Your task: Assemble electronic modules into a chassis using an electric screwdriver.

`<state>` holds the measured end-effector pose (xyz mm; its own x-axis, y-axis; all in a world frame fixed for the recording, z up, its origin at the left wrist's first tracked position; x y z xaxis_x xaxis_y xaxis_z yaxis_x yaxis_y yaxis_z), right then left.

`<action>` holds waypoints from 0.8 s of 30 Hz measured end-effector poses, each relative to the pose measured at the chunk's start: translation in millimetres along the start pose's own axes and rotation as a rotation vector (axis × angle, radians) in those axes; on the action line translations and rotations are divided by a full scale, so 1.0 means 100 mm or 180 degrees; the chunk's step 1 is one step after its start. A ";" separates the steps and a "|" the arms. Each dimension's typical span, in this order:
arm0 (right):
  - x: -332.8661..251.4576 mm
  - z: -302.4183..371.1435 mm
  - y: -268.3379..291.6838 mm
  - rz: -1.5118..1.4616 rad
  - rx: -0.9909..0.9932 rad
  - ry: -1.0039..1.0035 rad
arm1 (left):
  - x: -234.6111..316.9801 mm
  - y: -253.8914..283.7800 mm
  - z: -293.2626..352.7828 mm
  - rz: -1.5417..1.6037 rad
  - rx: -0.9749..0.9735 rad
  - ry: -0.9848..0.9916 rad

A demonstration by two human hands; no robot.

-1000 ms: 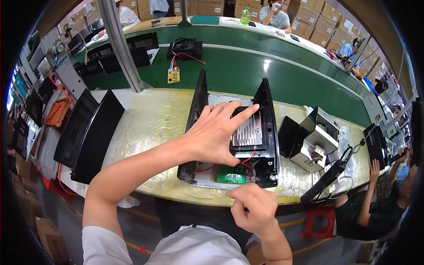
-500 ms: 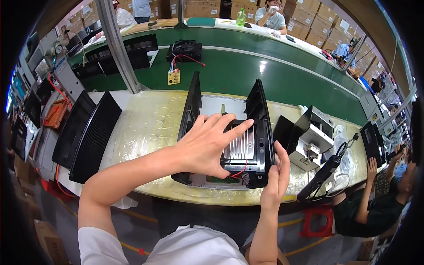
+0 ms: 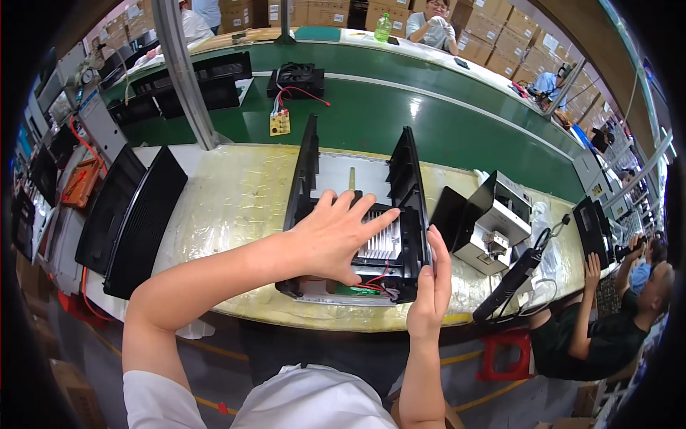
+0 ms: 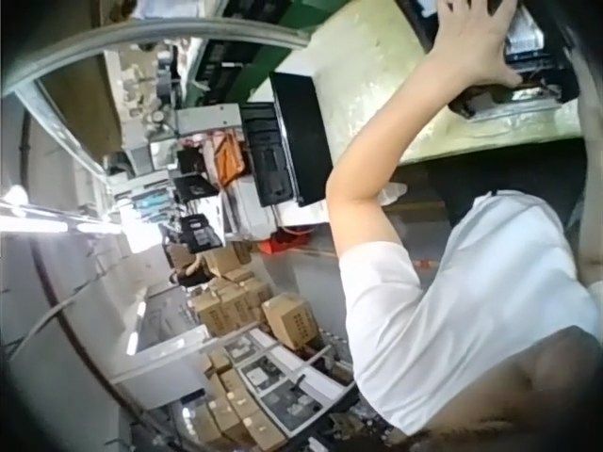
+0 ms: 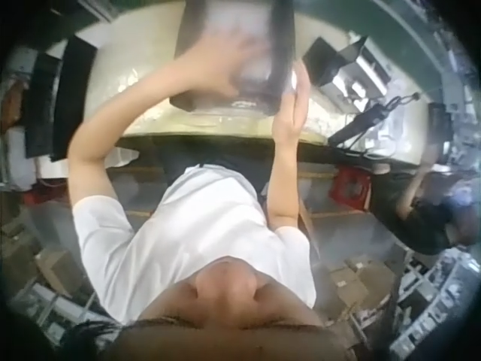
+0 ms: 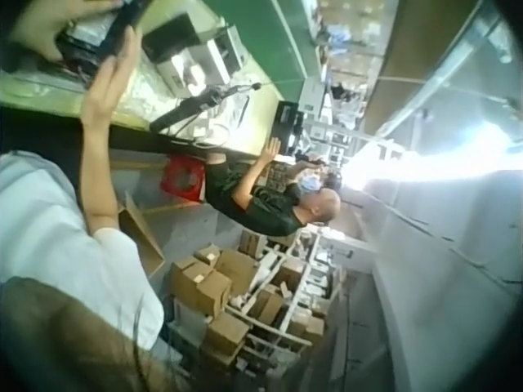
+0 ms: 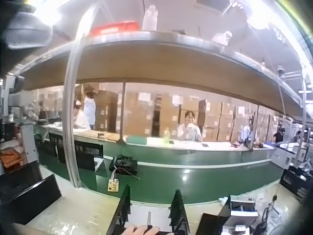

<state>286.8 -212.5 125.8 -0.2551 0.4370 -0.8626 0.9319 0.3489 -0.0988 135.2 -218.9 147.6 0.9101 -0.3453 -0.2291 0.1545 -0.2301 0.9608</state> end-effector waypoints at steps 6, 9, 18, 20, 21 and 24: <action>0.08 0.03 -0.01 -0.0391 -0.0141 -0.0075 | -0.06 0.12 0.19 0.0184 0.0278 0.0034; 0.16 0.14 0.08 -0.0367 -0.0074 -0.0172 | -0.26 0.52 0.55 0.0781 0.0669 0.0316; 0.15 0.16 -0.13 -0.0283 -0.0221 -0.0243 | -0.32 -0.30 1.13 0.4602 0.1175 0.1490; 0.15 0.16 -0.16 -0.0443 -0.0249 -0.0255 | -0.33 -0.32 1.08 0.4564 0.1176 0.1424; 0.16 0.17 -0.14 -0.0491 -0.0127 -0.0238 | -0.34 -0.33 1.05 0.4603 0.1223 0.1464; 0.22 0.17 -0.09 -0.0561 0.0087 -0.0153 | -0.42 -0.42 0.95 0.4688 0.1319 0.1351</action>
<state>276.7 -219.9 99.0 -0.4030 0.3307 -0.8534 0.8807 0.3935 -0.2635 54.2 -281.6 102.3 0.2100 -0.2287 0.9506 -0.9682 -0.1839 0.1696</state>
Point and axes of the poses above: each hand's wrist, its own z-axis away from the middle knuckle, its own y-axis out of the back of the hand, x = y × z, the point moved 10 cm from there along -z, towards the middle knuckle, and after that the axes turned 14 degrees about -z, right-handed, at the moved point
